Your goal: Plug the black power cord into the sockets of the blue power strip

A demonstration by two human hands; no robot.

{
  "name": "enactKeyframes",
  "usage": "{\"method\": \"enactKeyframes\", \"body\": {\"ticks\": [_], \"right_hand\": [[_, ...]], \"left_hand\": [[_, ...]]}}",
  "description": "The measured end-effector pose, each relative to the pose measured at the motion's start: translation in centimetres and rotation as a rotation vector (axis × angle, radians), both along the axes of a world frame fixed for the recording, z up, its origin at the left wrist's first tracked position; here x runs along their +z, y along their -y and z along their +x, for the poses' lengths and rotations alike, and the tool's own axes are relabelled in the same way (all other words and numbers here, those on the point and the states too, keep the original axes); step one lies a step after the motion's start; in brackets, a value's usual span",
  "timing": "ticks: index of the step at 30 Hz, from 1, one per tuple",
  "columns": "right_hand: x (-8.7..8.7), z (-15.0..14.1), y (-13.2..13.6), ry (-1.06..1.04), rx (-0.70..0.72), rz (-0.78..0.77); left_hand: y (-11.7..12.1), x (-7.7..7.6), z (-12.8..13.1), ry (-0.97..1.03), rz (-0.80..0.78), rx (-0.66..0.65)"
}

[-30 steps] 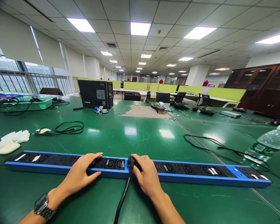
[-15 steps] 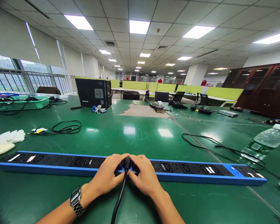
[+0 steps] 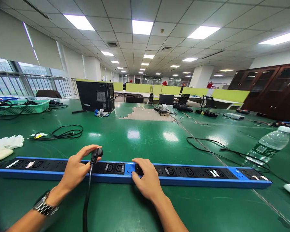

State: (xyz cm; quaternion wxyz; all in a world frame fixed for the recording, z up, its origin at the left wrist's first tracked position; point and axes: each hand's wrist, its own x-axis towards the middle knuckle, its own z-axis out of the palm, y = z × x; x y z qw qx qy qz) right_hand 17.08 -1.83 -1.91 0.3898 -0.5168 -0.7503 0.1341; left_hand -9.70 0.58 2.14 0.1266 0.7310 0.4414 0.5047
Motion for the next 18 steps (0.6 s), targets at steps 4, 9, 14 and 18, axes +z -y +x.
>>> {"method": "enactKeyframes", "body": {"ticks": [4, 9, 14, 18], "right_hand": [[0.2, -0.5, 0.1, 0.073, -0.005, 0.007], [-0.1, -0.8, 0.0, 0.051, -0.050, 0.021], [0.3, -4.2, 0.1, 0.071, 0.048, 0.067], [1.1, -8.7, -0.3, 0.051, 0.146, 0.083]], "left_hand": [[0.0, -2.0, -1.8, -0.115, -0.201, -0.051], [-0.1, -2.3, -2.4, -0.257, -0.220, -0.071], [0.0, -2.5, -2.4, -0.292, -0.211, -0.067], [0.2, -2.7, -2.3, -0.337, -0.193, -0.062]]}}
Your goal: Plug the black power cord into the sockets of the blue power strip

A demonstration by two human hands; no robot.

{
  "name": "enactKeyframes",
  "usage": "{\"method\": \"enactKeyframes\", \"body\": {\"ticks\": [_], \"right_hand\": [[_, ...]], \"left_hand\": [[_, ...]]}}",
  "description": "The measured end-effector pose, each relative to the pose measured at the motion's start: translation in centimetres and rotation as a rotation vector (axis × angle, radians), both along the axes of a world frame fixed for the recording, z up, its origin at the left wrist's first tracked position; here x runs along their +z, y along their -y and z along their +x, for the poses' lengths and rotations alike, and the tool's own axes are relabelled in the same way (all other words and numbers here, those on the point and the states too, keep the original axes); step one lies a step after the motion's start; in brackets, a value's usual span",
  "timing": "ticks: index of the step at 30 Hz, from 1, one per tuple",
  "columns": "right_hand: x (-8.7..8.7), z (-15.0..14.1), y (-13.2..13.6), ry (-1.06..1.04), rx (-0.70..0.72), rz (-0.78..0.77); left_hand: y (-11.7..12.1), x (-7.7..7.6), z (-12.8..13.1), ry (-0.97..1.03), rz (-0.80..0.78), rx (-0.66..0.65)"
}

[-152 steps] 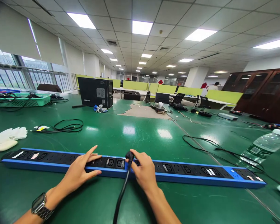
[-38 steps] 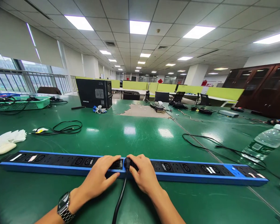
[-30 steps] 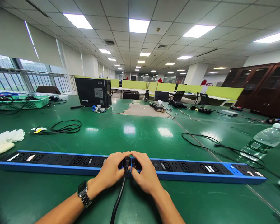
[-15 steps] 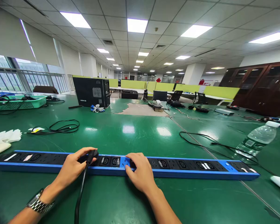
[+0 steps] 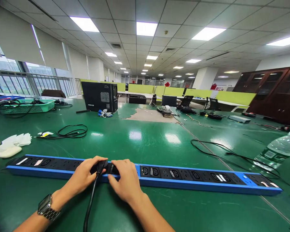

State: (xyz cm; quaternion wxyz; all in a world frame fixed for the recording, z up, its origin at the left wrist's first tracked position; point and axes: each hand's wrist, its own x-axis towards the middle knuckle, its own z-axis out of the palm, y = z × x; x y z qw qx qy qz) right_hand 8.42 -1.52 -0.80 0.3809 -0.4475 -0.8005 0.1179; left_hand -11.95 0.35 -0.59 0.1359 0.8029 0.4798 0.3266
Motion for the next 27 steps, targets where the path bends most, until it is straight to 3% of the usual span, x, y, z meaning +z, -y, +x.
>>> {"method": "enactKeyframes", "body": {"ticks": [6, 12, 16, 22, 27], "right_hand": [[-0.4, -3.1, -1.3, 0.041, 0.021, 0.020], [0.3, -3.0, -0.6, 0.008, 0.001, 0.234], [0.7, 0.5, -0.3, -0.061, -0.081, 0.328], [-1.8, 8.6, -1.0, -0.037, -0.134, 0.159], [-2.0, 9.4, -0.9, 0.012, -0.117, 0.135]], "left_hand": [[0.1, -0.9, -0.9, -0.009, 0.057, -0.053], [0.3, -1.1, -0.9, -0.047, 0.059, -0.028], [0.4, -0.9, -0.8, -0.065, 0.047, -0.041], [0.5, -0.6, -0.4, -0.070, 0.029, -0.001], [0.5, -0.7, -0.2, -0.070, 0.025, 0.006]]}}
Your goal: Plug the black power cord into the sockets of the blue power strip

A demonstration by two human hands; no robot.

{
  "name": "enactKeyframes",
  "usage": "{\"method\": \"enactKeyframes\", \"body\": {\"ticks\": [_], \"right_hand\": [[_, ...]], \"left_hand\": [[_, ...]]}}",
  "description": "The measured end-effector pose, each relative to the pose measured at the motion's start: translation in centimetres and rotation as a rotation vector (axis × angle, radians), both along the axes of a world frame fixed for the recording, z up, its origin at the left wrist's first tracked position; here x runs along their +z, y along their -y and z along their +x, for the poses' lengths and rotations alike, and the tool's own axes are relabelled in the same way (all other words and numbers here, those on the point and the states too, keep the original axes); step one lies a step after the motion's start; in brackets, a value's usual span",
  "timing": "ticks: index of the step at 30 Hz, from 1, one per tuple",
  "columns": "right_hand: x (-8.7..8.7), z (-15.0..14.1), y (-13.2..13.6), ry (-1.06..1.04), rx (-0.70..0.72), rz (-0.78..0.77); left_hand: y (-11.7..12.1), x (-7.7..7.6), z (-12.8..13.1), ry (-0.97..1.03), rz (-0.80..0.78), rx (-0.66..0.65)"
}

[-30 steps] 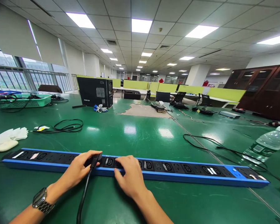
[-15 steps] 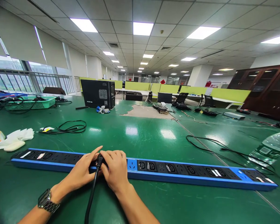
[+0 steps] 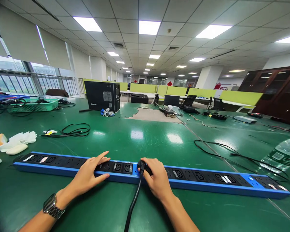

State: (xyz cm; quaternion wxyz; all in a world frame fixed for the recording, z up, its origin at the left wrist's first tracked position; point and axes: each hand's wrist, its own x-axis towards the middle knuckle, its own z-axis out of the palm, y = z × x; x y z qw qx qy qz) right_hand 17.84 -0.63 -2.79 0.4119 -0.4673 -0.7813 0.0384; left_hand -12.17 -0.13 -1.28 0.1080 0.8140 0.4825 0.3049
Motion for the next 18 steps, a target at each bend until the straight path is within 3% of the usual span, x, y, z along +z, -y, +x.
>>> {"method": "enactKeyframes", "body": {"ticks": [6, 13, 16, 18], "right_hand": [[0.7, -1.4, 0.2, 0.066, 0.013, -0.043], [0.2, -0.1, 0.6, 0.051, 0.003, -0.124], [0.0, 0.5, 0.8, 0.052, 0.003, -0.118], [0.0, 0.6, 0.9, 0.059, 0.025, -0.114]], "left_hand": [[-0.2, 0.1, 1.7, 0.058, 0.040, 0.045], [0.3, 0.7, 9.1, 0.072, 0.037, -0.227], [0.3, 0.7, 11.9, 0.074, 0.045, -0.199], [0.3, 1.0, 12.3, 0.136, 0.084, -0.144]]}}
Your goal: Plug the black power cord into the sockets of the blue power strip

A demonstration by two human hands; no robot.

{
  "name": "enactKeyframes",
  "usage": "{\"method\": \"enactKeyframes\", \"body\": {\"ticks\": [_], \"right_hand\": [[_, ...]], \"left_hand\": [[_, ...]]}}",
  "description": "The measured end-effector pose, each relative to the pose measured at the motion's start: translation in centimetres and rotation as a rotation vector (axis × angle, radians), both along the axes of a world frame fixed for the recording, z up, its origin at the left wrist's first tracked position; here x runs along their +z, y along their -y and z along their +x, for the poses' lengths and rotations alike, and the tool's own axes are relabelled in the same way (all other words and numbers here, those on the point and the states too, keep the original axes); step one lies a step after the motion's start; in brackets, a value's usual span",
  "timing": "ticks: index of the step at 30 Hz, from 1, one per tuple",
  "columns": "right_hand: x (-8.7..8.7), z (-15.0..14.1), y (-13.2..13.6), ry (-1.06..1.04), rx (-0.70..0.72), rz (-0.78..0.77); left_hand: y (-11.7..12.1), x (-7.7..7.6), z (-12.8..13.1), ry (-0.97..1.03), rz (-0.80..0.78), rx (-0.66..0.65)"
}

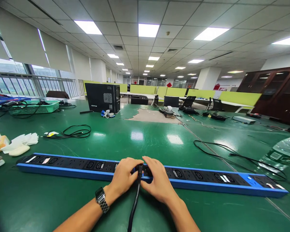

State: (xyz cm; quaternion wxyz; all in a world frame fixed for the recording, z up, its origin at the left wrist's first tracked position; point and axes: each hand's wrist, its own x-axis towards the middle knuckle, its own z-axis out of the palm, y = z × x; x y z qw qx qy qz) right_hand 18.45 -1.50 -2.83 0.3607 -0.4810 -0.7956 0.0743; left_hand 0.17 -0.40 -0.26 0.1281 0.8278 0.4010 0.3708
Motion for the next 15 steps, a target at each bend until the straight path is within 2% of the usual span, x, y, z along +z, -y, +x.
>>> {"method": "enactKeyframes", "body": {"ticks": [2, 4, 6, 8, 11, 15], "right_hand": [[0.1, 0.0, 0.1, 0.002, 0.003, -0.008], [0.2, -0.1, 0.2, -0.001, -0.017, -0.027], [0.3, -0.3, 0.2, 0.005, -0.039, -0.046], [0.3, -0.6, 0.2, 0.018, -0.061, -0.059], [0.3, -0.9, 0.2, 0.032, -0.093, -0.068], [0.4, -1.2, 0.2, 0.021, -0.125, -0.040]], "left_hand": [[-0.2, 0.5, -1.1, 0.090, 0.074, 0.043], [-0.5, 0.9, -3.6, 0.168, 0.140, 0.106], [-0.8, 1.0, -6.6, 0.224, 0.137, 0.199], [-1.1, 0.8, -9.4, 0.275, 0.070, 0.279], [-0.9, 0.2, -11.7, 0.272, -0.065, 0.252], [-0.3, 0.0, -11.9, 0.098, -0.116, 0.181]]}}
